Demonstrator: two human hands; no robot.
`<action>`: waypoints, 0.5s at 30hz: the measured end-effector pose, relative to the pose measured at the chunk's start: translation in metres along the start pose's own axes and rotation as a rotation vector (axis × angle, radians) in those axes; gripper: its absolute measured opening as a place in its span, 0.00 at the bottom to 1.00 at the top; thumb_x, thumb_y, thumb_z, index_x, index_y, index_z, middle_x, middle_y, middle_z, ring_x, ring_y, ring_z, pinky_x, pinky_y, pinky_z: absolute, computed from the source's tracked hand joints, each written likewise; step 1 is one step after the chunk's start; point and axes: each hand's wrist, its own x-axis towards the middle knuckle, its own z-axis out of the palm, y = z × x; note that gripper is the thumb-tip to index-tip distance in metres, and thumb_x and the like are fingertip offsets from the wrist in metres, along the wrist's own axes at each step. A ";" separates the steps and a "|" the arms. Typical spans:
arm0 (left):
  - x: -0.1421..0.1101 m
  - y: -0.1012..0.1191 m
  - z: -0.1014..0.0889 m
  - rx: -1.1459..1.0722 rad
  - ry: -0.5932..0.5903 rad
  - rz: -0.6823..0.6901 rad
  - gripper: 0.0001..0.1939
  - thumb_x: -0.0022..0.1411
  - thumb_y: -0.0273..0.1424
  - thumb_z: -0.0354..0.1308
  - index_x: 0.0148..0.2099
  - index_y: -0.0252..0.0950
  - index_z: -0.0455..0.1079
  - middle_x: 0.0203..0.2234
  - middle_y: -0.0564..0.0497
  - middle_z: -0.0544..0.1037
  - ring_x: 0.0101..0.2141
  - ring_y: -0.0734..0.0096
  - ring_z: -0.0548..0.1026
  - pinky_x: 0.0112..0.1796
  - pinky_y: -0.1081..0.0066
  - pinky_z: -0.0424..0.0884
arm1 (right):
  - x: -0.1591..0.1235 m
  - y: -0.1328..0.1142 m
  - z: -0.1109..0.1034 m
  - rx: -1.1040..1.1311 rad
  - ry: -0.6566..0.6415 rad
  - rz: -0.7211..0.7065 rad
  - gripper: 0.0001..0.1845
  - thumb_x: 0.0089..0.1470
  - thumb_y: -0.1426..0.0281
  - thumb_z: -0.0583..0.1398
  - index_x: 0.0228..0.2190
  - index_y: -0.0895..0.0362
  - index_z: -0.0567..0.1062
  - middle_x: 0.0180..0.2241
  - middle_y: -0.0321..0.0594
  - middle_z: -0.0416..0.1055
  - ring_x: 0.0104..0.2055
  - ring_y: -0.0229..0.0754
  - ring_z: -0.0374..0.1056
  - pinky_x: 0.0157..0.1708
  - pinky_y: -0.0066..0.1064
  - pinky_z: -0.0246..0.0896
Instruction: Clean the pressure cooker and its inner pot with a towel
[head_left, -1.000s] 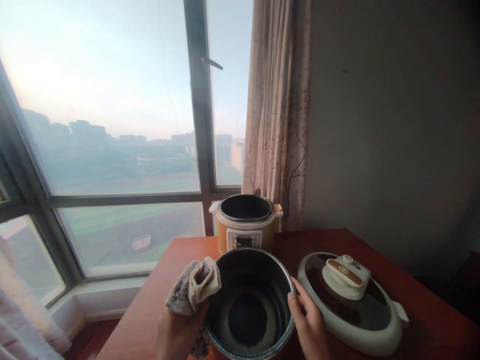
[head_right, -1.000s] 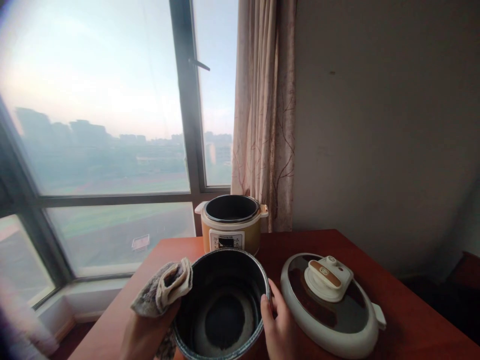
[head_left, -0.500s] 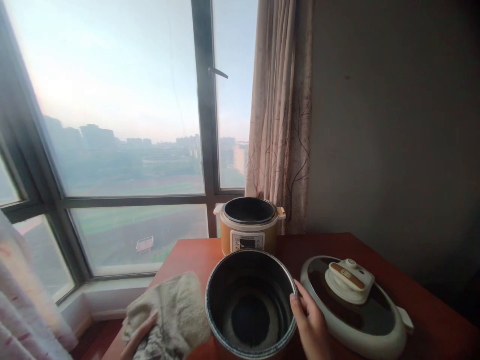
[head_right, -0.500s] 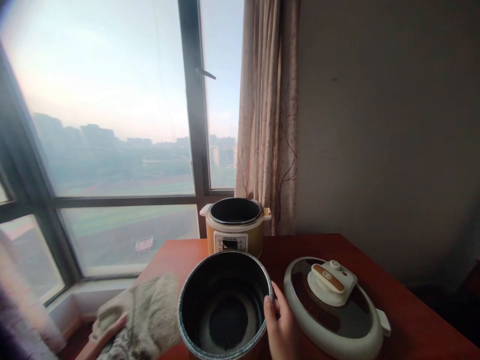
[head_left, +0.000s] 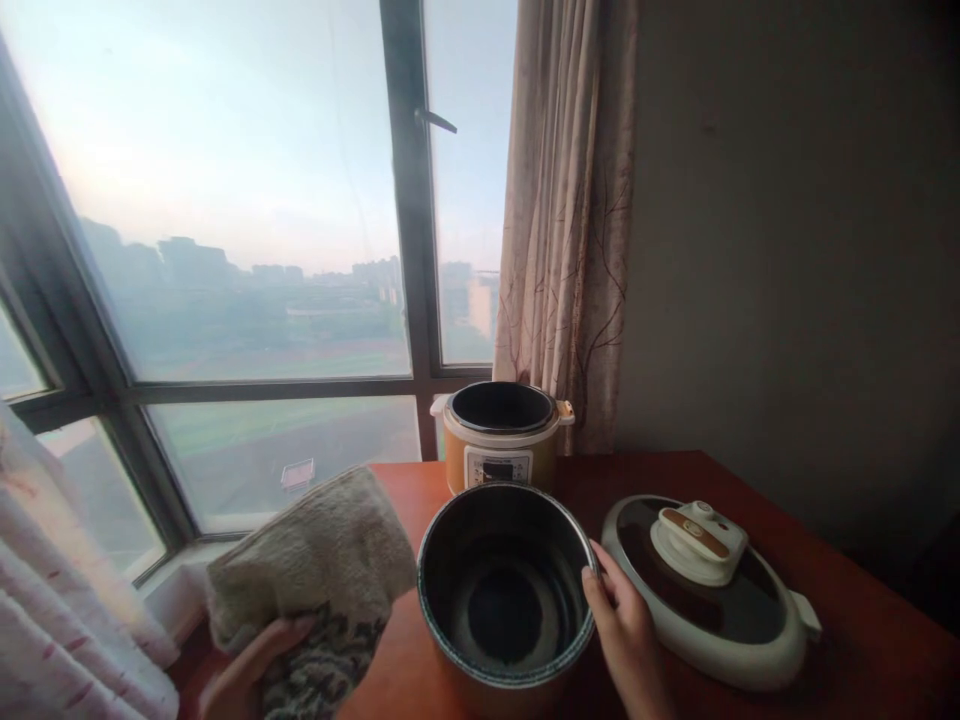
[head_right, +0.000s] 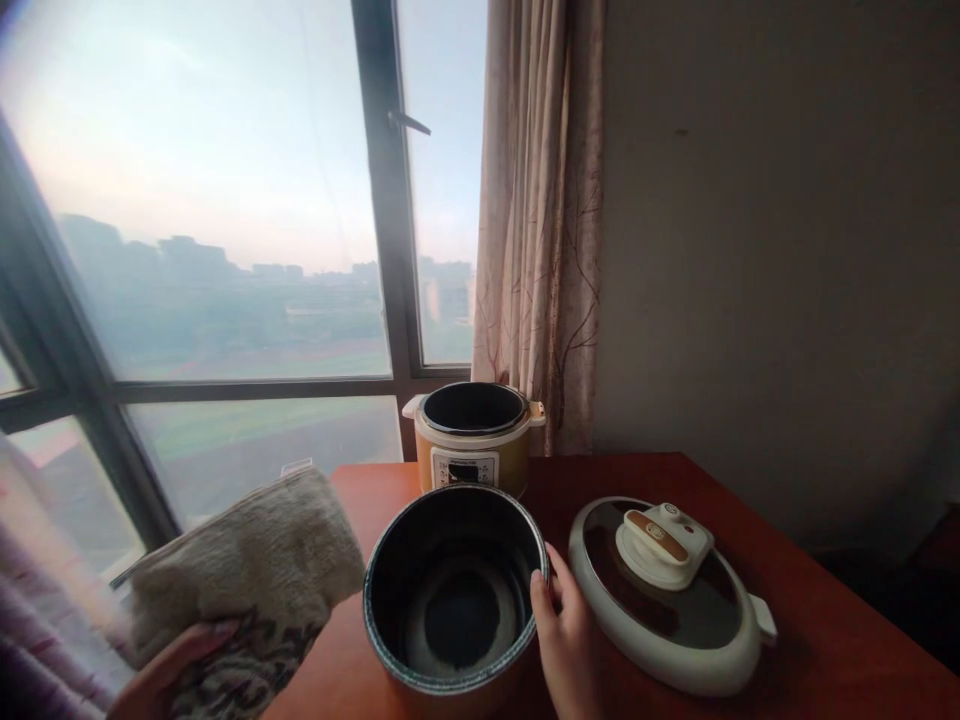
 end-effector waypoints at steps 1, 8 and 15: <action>-0.004 0.010 0.014 0.000 -0.025 0.004 0.14 0.40 0.37 0.65 0.33 0.38 0.76 0.23 0.49 0.82 0.27 0.50 0.81 0.27 0.55 0.80 | -0.001 -0.002 0.000 -0.010 -0.002 0.000 0.37 0.55 0.51 0.59 0.56 0.64 0.71 0.45 0.50 0.79 0.44 0.52 0.76 0.45 0.37 0.69; -0.032 0.033 0.102 0.588 -0.546 0.433 0.07 0.48 0.32 0.57 0.30 0.39 0.75 0.27 0.49 0.83 0.33 0.54 0.81 0.38 0.61 0.77 | -0.003 -0.012 0.003 0.032 -0.037 0.022 0.38 0.53 0.52 0.58 0.57 0.66 0.70 0.39 0.48 0.80 0.35 0.50 0.76 0.36 0.35 0.70; -0.061 0.016 0.141 1.338 -0.896 0.807 0.13 0.49 0.23 0.52 0.34 0.44 0.73 0.28 0.51 0.83 0.29 0.55 0.81 0.28 0.69 0.67 | -0.001 -0.012 0.010 0.018 0.073 -0.054 0.30 0.51 0.57 0.59 0.50 0.63 0.77 0.48 0.52 0.78 0.49 0.54 0.74 0.49 0.38 0.68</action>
